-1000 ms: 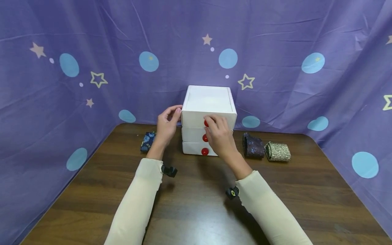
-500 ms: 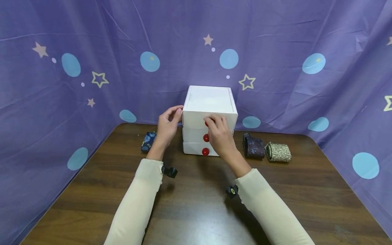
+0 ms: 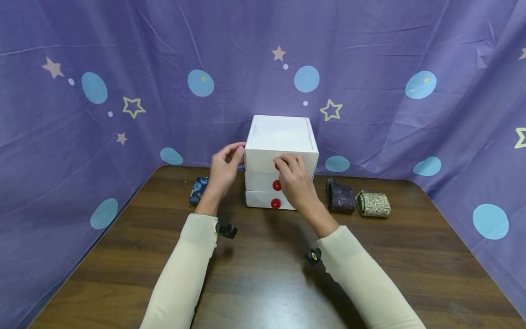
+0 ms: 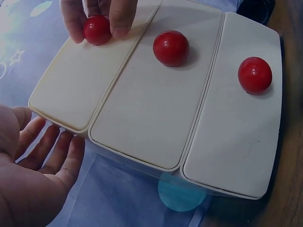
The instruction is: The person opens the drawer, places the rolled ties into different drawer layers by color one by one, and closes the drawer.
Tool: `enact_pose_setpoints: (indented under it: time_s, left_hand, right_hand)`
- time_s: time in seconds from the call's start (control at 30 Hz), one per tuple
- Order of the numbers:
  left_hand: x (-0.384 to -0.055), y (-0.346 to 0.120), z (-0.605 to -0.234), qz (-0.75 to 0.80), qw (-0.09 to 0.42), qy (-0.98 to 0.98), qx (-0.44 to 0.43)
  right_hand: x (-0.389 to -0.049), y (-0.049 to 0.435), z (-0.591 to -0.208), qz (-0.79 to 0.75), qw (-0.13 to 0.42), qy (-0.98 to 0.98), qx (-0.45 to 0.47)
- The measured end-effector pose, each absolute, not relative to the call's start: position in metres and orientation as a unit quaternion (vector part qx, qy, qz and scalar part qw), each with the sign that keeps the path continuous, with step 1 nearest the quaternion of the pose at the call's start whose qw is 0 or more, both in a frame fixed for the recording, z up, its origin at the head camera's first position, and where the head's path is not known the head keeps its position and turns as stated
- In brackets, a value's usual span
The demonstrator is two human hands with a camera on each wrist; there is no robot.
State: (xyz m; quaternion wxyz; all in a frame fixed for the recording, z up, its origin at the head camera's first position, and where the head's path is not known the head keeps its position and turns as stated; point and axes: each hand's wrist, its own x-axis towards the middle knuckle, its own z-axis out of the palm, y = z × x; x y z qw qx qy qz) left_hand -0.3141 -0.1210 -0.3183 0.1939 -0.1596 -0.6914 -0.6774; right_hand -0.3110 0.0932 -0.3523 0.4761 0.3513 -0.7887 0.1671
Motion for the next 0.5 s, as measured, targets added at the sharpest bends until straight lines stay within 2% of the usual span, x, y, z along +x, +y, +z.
enact_pose_setpoints:
  time_s: [0.5]
  left_hand:
    - [-0.3155, -0.1212, -0.3202, -0.674, 0.195, -0.693, -0.163]
  right_hand:
    - [-0.3109, 0.0943, -0.3507, 0.166, 0.480, -0.784, 0.357]
